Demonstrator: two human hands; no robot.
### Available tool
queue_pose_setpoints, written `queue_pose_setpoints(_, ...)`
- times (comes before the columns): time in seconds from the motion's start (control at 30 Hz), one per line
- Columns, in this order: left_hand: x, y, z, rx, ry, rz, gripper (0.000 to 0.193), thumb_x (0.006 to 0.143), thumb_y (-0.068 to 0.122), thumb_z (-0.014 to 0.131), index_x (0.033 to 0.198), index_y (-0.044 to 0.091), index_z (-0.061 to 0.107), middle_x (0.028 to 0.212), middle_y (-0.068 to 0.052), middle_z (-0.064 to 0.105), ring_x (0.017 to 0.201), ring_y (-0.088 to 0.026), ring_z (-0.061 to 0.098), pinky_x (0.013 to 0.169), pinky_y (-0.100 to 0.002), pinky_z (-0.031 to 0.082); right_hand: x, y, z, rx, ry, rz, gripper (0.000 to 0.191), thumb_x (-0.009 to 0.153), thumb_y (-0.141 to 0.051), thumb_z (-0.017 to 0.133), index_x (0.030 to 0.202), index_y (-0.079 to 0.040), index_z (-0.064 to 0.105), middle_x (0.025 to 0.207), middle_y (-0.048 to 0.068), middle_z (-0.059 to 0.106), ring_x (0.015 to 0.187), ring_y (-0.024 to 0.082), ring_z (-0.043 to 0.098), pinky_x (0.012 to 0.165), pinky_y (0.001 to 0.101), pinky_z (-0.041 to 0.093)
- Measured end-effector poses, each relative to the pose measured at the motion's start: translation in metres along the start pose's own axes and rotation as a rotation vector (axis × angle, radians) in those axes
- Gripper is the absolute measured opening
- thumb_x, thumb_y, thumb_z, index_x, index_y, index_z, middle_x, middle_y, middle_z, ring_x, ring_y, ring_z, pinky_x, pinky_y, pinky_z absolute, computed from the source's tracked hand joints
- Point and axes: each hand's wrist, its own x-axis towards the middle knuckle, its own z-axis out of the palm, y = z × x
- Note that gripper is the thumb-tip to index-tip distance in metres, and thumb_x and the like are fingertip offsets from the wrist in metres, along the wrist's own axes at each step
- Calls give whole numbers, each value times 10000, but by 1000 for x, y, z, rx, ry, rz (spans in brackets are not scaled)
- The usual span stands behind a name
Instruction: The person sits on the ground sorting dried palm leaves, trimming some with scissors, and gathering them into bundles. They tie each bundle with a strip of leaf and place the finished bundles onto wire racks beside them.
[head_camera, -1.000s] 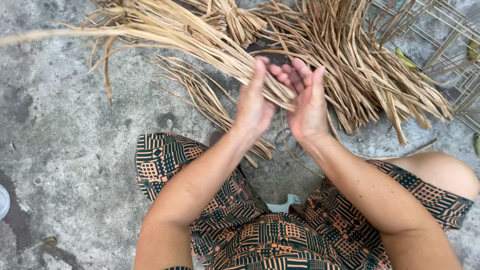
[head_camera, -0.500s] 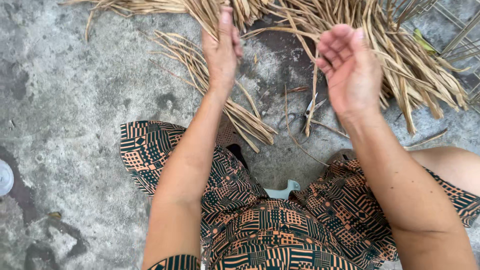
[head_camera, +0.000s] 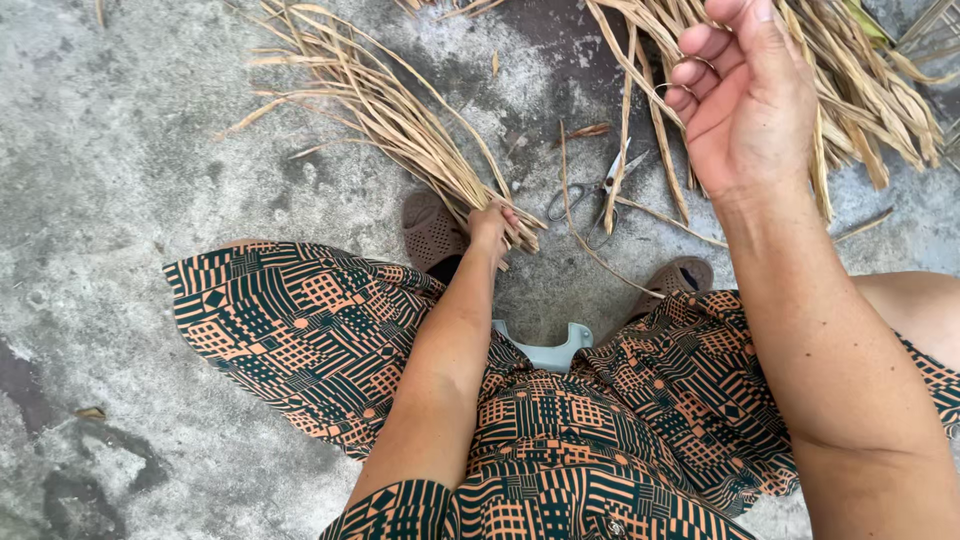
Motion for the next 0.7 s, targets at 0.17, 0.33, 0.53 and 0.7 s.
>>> queue_pose_setpoints(0.17,9,-12,-6,297,38,-104,272,1023,186,563,1150,-43,635,813,-84,601,593,-197,563,526,-402,537,10,15,-15,-124,3,9,274,1142,-338,584,1205,-85,666,997,49,717,856,151,673,777,310,572)
queue_pose_setpoints(0.33,-11,-2,-12,977,76,14,574,950,529,634,1093,-23,699,1024,-185,744,768,-266,735,665,-401,594,28,72,-42,-596,153,274,171,1032,-264,625,1112,-139,711,920,14,749,731,82,663,618,247,501)
queue_pose_setpoints(0.53,-56,37,-1,1545,-5,-38,834,924,785,467,904,13,782,805,-89,757,692,-250,731,748,-396,564,-17,152,-64,-1614,-668,658,517,904,-493,696,1380,-296,653,1341,104,667,1242,309,631,1098,434,471)
queue_pose_setpoints(0.7,-50,50,24,1566,-192,7,745,965,688,507,774,4,734,731,-106,746,648,-224,736,714,-383,587,-35,171,-81,-1696,-928,741,671,840,-485,787,1411,-202,576,1410,110,588,1299,333,560,1067,461,461)
